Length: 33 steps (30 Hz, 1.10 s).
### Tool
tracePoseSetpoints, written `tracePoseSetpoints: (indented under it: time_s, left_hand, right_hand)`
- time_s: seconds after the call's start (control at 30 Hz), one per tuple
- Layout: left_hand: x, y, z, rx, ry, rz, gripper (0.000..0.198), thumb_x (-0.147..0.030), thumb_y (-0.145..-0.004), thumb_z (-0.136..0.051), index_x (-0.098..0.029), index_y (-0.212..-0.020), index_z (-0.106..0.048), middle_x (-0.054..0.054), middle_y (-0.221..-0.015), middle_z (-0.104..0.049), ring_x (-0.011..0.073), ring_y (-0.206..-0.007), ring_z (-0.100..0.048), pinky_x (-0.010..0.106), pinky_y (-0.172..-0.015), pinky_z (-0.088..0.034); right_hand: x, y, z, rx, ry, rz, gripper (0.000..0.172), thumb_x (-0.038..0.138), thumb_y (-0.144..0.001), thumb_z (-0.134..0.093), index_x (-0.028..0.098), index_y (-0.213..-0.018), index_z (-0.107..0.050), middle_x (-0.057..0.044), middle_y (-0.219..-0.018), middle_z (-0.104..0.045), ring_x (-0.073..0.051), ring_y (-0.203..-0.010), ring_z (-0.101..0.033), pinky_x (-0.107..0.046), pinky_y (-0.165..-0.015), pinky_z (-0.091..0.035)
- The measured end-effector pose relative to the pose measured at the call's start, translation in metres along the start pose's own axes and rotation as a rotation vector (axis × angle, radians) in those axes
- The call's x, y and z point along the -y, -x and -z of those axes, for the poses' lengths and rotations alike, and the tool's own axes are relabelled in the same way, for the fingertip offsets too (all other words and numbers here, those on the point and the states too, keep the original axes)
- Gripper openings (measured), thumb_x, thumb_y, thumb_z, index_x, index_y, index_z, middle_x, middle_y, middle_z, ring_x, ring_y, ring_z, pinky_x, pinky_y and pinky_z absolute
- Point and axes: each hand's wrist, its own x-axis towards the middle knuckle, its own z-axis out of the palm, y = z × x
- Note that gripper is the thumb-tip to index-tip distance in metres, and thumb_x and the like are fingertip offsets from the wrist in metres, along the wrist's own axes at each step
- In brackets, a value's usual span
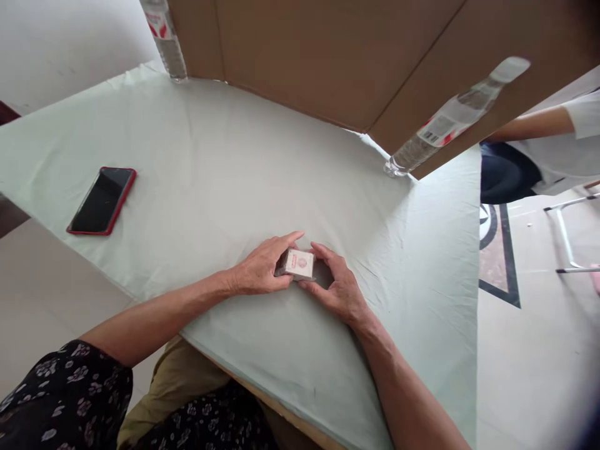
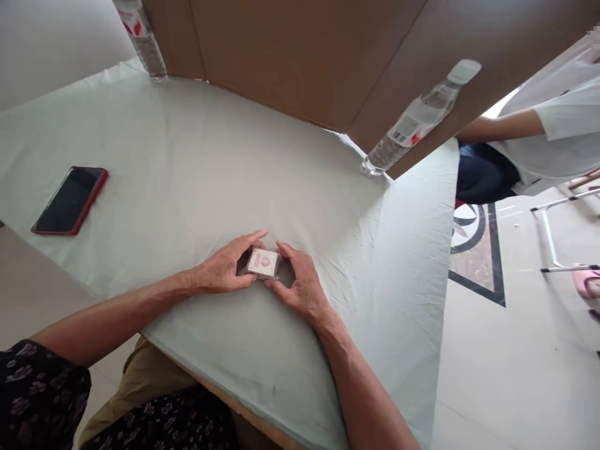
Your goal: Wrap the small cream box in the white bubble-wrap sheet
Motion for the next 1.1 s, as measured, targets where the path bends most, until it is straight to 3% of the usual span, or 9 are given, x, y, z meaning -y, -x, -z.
tracePoseSetpoints:
  time_s: [0.17, 0.3, 0.47, 0.63, 0.73, 0.87, 1.0, 1.1]
  left_hand:
    - [-0.002, 0.000, 0.001, 0.012, 0.002, -0.020, 0.086, -0.015, -0.073, -0.064, -0.026, -0.153, -0.035, 0.009, -0.129, -0.063, 0.0251, -0.112, -0.060, 0.038, -0.098, -0.050]
    - [-0.004, 0.000, -0.001, 0.007, -0.025, -0.043, 0.085, -0.016, -0.074, -0.063, -0.024, -0.153, -0.034, 0.009, -0.125, -0.063, 0.0235, -0.109, -0.060, 0.036, -0.096, -0.050]
    - [-0.005, 0.000, 0.000, 0.028, -0.054, -0.024, 0.087, -0.018, -0.075, -0.062, -0.025, -0.155, -0.030, 0.009, -0.126, -0.063, 0.0232, -0.110, -0.060, 0.036, -0.096, -0.050]
    - [-0.005, 0.001, 0.012, 0.061, -0.100, -0.039, 0.086, -0.025, -0.074, -0.068, -0.024, -0.153, -0.034, 0.013, -0.136, -0.058, 0.0306, -0.124, -0.055, 0.047, -0.107, -0.045]
    - [-0.001, 0.002, 0.018, 0.051, -0.142, -0.010, 0.084, -0.034, -0.070, -0.074, -0.019, -0.147, -0.042, 0.017, -0.142, -0.054, 0.0367, -0.134, -0.048, 0.054, -0.112, -0.040]
    - [0.006, 0.002, 0.018, 0.051, -0.232, -0.037, 0.070, -0.036, -0.067, -0.075, -0.016, -0.131, -0.055, 0.018, -0.140, -0.057, 0.0410, -0.146, -0.035, 0.058, -0.117, -0.033]
    - [0.009, 0.000, 0.014, 0.025, -0.276, -0.069, 0.054, -0.034, -0.069, -0.074, -0.017, -0.117, -0.060, 0.019, -0.137, -0.059, 0.0407, -0.144, -0.038, 0.058, -0.116, -0.034]
    - [0.012, 0.000, 0.011, 0.007, -0.283, -0.089, 0.050, -0.034, -0.068, -0.075, -0.018, -0.113, -0.060, 0.018, -0.137, -0.059, 0.0395, -0.143, -0.041, 0.055, -0.116, -0.035]
  right_hand:
    - [0.001, 0.002, 0.001, 0.009, -0.031, 0.024, 0.078, 0.053, -0.082, -0.072, 0.033, -0.150, -0.039, -0.011, -0.143, -0.059, -0.035, -0.131, -0.056, -0.055, -0.109, -0.046]
    - [0.001, 0.001, 0.001, -0.004, -0.074, 0.000, 0.069, 0.049, -0.084, -0.071, 0.033, -0.146, -0.045, -0.008, -0.130, -0.067, -0.031, -0.120, -0.063, -0.053, -0.105, -0.049]
    - [0.000, 0.001, 0.000, -0.017, -0.085, -0.024, 0.066, 0.048, -0.083, -0.073, 0.032, -0.142, -0.049, -0.009, -0.129, -0.068, -0.031, -0.117, -0.065, -0.052, -0.103, -0.050]
    - [0.002, 0.002, 0.003, -0.026, -0.104, 0.026, 0.069, 0.051, -0.083, -0.072, 0.030, -0.144, -0.047, -0.010, -0.135, -0.064, -0.031, -0.122, -0.062, -0.052, -0.106, -0.049]
    - [0.004, 0.002, 0.006, -0.071, -0.136, 0.048, 0.054, 0.050, -0.090, -0.064, 0.031, -0.139, -0.052, -0.010, -0.143, -0.059, -0.030, -0.130, -0.057, -0.050, -0.106, -0.050]
    - [0.007, 0.001, 0.007, -0.169, -0.101, 0.107, 0.029, 0.036, -0.094, -0.063, 0.029, -0.122, -0.065, -0.008, -0.133, -0.065, -0.026, -0.126, -0.061, -0.048, -0.106, -0.050]
    - [0.015, -0.005, 0.012, -0.179, 0.057, 0.212, 0.019, 0.028, -0.093, -0.066, 0.028, -0.112, -0.069, -0.008, -0.127, -0.069, -0.025, -0.117, -0.065, -0.044, -0.100, -0.052]
    - [0.026, -0.013, 0.022, -0.110, 0.230, 0.301, 0.018, 0.027, -0.093, -0.065, 0.027, -0.110, -0.070, -0.008, -0.122, -0.072, -0.025, -0.113, -0.066, -0.043, -0.094, -0.052]
